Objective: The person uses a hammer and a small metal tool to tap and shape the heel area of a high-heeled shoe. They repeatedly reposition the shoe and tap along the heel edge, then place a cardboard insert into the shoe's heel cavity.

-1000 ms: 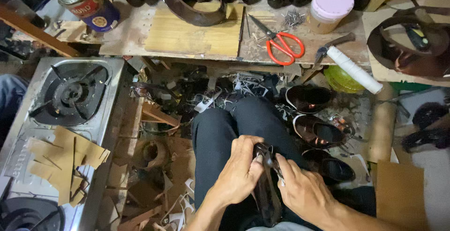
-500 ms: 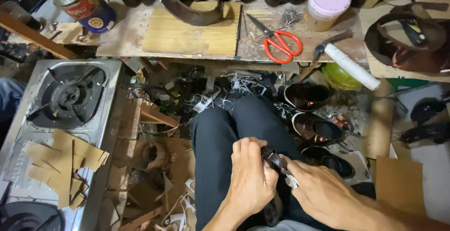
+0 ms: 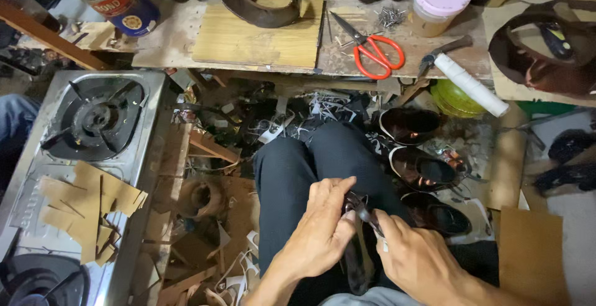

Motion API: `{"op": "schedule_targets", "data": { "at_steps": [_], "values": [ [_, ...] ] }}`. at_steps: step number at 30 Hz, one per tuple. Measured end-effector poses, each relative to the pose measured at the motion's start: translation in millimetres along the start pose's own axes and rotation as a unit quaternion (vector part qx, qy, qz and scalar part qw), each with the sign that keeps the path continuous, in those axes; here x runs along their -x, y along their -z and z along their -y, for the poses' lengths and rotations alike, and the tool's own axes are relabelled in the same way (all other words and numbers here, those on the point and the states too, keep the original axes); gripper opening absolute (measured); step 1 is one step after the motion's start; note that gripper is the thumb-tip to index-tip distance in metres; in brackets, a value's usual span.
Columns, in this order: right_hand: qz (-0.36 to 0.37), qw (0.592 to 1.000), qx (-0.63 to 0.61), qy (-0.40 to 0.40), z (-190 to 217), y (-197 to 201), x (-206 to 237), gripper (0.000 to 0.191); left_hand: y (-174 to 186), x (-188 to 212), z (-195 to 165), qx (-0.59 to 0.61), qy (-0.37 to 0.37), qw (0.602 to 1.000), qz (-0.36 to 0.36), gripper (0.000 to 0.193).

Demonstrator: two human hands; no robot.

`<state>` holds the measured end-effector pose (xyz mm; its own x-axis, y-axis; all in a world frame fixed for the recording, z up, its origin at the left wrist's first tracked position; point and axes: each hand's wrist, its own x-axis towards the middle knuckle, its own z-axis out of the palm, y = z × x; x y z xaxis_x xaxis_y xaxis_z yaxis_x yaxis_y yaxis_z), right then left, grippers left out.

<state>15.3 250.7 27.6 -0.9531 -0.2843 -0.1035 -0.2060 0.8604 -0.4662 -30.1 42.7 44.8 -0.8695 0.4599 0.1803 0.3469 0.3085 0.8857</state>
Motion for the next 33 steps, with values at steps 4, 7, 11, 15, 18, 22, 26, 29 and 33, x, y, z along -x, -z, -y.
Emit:
{"op": "schedule_targets", "data": {
  "at_steps": [4, 7, 11, 15, 18, 22, 26, 29, 33],
  "values": [
    [-0.002, 1.000, -0.010, 0.003, -1, -8, 3, 0.052, 6, 1, 1, 0.016, -0.003, 1.000, 0.019, 0.050],
    [-0.009, 1.000, 0.013, 0.008, 2, -10, 4, 0.053, 7, 0, -1, 0.005, -0.002, 1.000, 0.011, 0.047],
    [-0.005, 0.999, 0.016, 0.027, 9, -9, 1, 0.059, 7, 0, -4, -0.014, 0.022, 1.000, 0.007, 0.045],
    [-0.025, 0.998, -0.028, 0.047, 11, -3, 0, 0.056, 2, 3, -4, -0.033, 0.047, 0.998, -0.026, 0.042],
    [-0.003, 0.996, -0.089, 0.012, 8, 1, 3, 0.046, -5, 4, -2, -0.054, 0.022, 0.997, -0.059, 0.043],
    [-0.023, 0.994, -0.109, 0.003, 4, -1, -2, 0.024, -11, 2, 2, -0.079, -0.003, 0.994, -0.073, 0.039],
    [-0.032, 0.998, -0.045, 0.015, 5, -2, -20, 0.019, 6, -8, 18, -0.022, -0.047, 0.999, 0.002, 0.041],
    [-0.044, 0.992, -0.112, 0.042, 4, 8, -21, 0.017, 17, -10, 34, 0.094, -0.061, 0.994, 0.000, 0.036],
    [-0.152, 0.930, -0.283, 0.181, -1, 21, -6, 0.025, -1, -13, 48, 0.133, 0.031, 0.984, -0.114, 0.045]
  ]
}}
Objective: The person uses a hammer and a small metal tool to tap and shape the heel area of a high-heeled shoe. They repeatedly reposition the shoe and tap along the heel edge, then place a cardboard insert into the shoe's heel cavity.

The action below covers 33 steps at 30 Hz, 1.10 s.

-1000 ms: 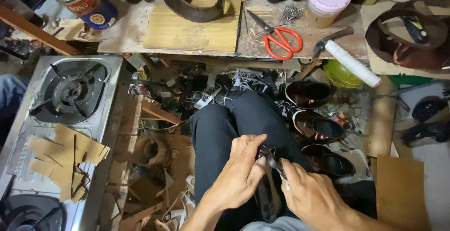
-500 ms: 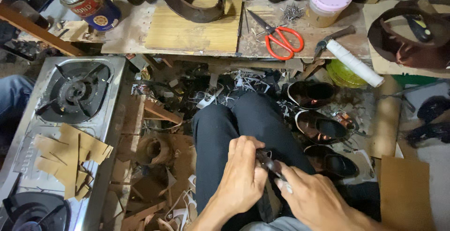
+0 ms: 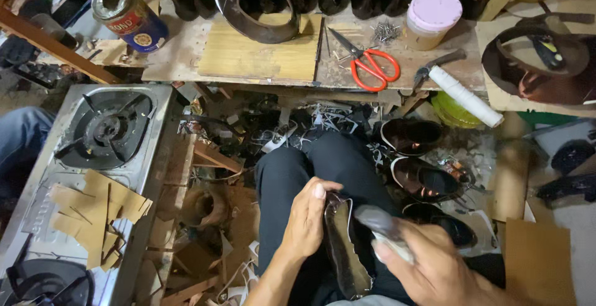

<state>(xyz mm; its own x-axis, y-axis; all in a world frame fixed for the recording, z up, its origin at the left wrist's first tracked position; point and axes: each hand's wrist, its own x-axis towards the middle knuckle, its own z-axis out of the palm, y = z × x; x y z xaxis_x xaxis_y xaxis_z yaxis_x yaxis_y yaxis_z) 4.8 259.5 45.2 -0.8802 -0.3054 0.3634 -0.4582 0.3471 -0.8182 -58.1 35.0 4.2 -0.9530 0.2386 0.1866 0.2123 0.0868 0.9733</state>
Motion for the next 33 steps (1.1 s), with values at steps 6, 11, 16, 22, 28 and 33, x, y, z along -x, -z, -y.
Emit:
{"op": "schedule_targets", "data": {
  "at_steps": [6, 11, 16, 22, 28, 33],
  "values": [
    [0.095, 0.991, 0.053, -0.073, -28, -22, -5, 0.017, -8, -1, 12, -0.023, -0.005, 0.999, -0.047, 0.044],
    [0.004, 0.999, -0.040, -0.005, -23, -20, 8, 0.016, -5, 4, 6, -0.024, 0.014, 0.999, -0.041, 0.043],
    [0.110, 0.967, 0.184, -0.139, -27, -28, 0, 0.027, -9, 0, -9, -0.031, -0.054, 0.997, -0.054, 0.040],
    [0.093, 0.990, -0.007, -0.104, -7, -32, -27, 0.023, 10, 3, -36, -0.068, -0.082, 0.980, -0.167, 0.035],
    [0.191, 0.920, -0.082, -0.331, 3, -45, -80, 0.027, 35, -2, -29, -0.279, -0.218, 0.900, -0.254, 0.028],
    [0.201, 0.975, -0.036, -0.087, -3, -37, -88, 0.017, 40, 17, -10, -0.277, -0.186, 0.925, -0.182, 0.040]
  ]
}}
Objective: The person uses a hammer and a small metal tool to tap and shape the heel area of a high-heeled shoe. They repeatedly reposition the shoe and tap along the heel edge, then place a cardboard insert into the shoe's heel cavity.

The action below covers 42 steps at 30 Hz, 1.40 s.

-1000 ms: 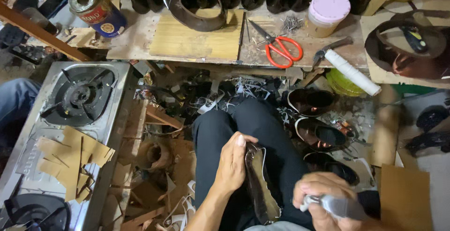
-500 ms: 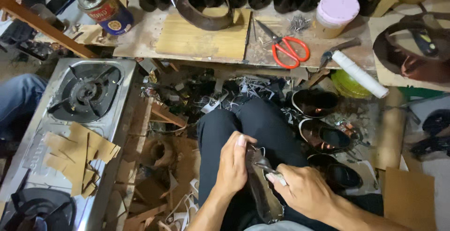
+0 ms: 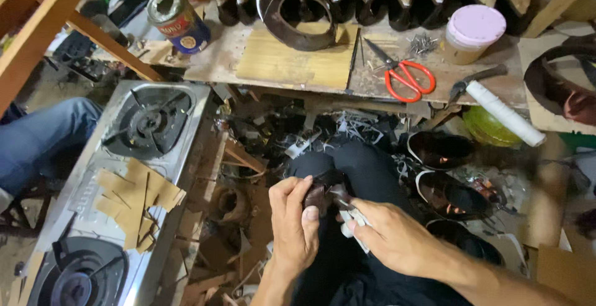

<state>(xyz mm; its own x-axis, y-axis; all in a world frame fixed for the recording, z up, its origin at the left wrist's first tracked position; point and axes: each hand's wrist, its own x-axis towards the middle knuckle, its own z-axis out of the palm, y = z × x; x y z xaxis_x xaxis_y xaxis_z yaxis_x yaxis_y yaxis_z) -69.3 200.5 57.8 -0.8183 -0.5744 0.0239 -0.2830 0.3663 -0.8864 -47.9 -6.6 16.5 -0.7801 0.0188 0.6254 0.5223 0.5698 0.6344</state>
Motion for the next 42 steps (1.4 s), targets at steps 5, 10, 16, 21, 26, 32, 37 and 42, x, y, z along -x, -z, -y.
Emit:
{"op": "schedule_targets", "data": {
  "at_steps": [5, 10, 16, 21, 26, 32, 37, 42],
  "values": [
    [0.011, 0.978, 0.208, 0.027, 4, 3, 10, 0.054, 5, 7, -1, -0.018, -0.008, 1.000, 0.017, 0.040],
    [-0.094, 0.962, 0.249, 0.059, -17, -31, -4, 0.054, 11, -10, -18, -0.184, 0.040, 0.981, 0.045, 0.042],
    [-0.148, 0.966, 0.191, 0.086, -24, -59, -3, 0.053, 23, -16, -31, -0.080, 0.141, 0.980, 0.112, 0.034],
    [0.002, 0.994, 0.110, -0.027, 3, -31, 11, 0.053, 13, -6, -35, -0.101, 0.112, 0.987, 0.047, 0.035],
    [-0.008, 0.982, 0.183, -0.046, -1, -41, 14, 0.063, 10, -3, -37, -0.108, 0.099, 0.988, 0.039, 0.033],
    [-0.112, 0.986, 0.126, -0.016, -13, -72, 12, 0.053, 22, -6, -33, -0.095, 0.107, 0.985, 0.099, 0.031],
    [0.019, 0.992, 0.088, -0.088, -16, -51, 22, 0.059, 14, -3, -37, -0.083, 0.071, 0.990, 0.084, 0.032],
    [-0.068, 0.976, 0.188, -0.091, -40, -72, 10, 0.067, 14, -7, -31, -0.044, 0.113, 0.989, 0.080, 0.026]
  ]
}}
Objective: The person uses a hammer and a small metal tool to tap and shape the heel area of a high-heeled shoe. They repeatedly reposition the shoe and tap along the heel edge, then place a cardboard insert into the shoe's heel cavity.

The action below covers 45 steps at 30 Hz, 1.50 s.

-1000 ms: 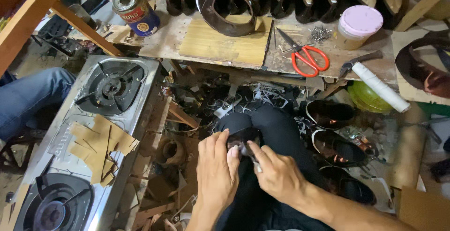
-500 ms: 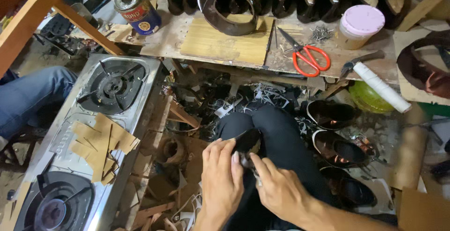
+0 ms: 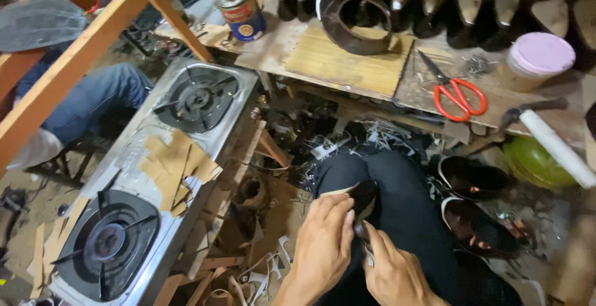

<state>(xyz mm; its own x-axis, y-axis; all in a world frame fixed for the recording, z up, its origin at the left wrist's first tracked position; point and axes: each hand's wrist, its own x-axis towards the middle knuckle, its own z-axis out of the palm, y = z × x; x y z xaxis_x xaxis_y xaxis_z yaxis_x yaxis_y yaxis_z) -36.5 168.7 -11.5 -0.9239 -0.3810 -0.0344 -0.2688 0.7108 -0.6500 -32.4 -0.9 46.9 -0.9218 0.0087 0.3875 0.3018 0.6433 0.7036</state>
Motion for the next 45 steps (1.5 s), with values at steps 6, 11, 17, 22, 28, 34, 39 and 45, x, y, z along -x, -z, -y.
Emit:
{"op": "schedule_targets", "data": {
  "at_steps": [6, 11, 17, 22, 28, 34, 39, 45],
  "values": [
    [-0.037, 0.993, -0.085, 0.074, -27, -15, 11, 0.062, -1, 4, -2, -0.022, 0.000, 0.999, 0.031, 0.036],
    [-0.016, 0.998, -0.031, 0.045, -37, -16, 3, 0.060, -7, 4, 4, -0.010, 0.002, 1.000, 0.011, 0.029],
    [0.008, 1.000, 0.029, 0.004, -35, -39, -10, 0.064, 4, 2, 22, 0.025, -0.011, 0.999, -0.034, 0.028],
    [0.249, 0.965, 0.086, -0.020, -92, -9, -26, 0.065, 20, 2, 36, 0.078, 0.023, 0.996, -0.047, 0.037],
    [0.399, 0.895, 0.166, -0.111, -143, -13, -32, 0.062, 6, -7, 63, 0.254, 0.095, 0.961, -0.062, 0.027],
    [0.431, 0.877, 0.168, -0.128, -160, -5, -38, 0.060, -48, -28, 93, 0.427, 0.271, 0.862, 0.024, 0.034],
    [0.438, 0.874, 0.164, -0.131, -164, 2, -41, 0.057, -61, -27, 111, 0.471, 0.267, 0.840, 0.030, 0.034],
    [0.440, 0.874, 0.157, -0.135, -164, 9, -38, 0.055, -56, -28, 110, 0.488, 0.259, 0.832, 0.047, 0.038]
  ]
}}
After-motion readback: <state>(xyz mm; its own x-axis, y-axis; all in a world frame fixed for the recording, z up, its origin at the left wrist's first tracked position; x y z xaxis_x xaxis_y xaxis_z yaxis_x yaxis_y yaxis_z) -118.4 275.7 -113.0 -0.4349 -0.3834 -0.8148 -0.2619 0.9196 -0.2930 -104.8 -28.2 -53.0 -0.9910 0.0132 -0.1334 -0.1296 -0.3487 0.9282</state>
